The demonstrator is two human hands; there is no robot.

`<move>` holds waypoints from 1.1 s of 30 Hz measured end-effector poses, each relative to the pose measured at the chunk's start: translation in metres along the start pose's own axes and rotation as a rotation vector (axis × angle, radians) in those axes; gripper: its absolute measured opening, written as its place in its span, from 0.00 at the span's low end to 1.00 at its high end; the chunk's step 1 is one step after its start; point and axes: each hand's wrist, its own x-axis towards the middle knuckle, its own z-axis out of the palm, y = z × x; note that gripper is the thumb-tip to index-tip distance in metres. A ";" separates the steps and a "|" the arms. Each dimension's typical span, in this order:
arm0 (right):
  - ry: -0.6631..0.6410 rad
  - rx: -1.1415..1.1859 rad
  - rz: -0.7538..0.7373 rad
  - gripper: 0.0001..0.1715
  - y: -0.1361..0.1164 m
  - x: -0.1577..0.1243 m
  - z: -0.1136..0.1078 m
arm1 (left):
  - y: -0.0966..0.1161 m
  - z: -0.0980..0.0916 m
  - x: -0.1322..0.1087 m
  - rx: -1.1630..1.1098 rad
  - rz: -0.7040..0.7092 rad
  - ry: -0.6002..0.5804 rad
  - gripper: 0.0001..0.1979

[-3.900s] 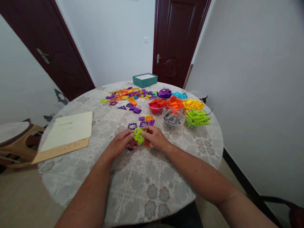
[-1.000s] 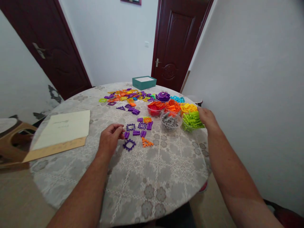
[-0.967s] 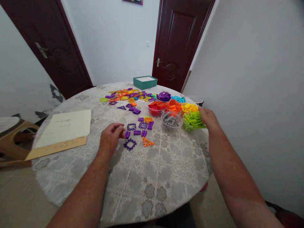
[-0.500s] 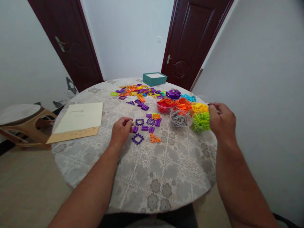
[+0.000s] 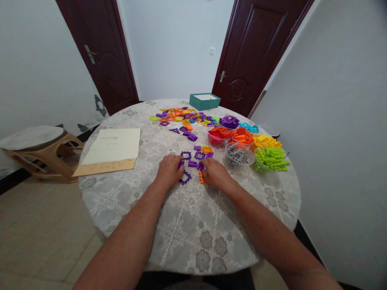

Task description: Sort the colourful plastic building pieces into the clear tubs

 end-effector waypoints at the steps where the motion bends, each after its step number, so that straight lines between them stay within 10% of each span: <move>1: 0.013 -0.001 0.000 0.19 -0.002 0.001 0.003 | 0.000 0.000 0.000 0.012 -0.005 -0.005 0.16; 17: 0.068 0.074 -0.105 0.13 -0.037 0.011 0.004 | -0.006 -0.004 0.000 -0.019 -0.130 0.088 0.17; 26: 0.056 0.023 -0.116 0.13 -0.064 0.028 0.013 | -0.021 -0.016 -0.004 -0.167 0.042 -0.045 0.27; 33: 0.079 0.083 -0.186 0.17 -0.054 0.011 0.005 | -0.016 -0.016 -0.005 -0.018 0.047 -0.091 0.14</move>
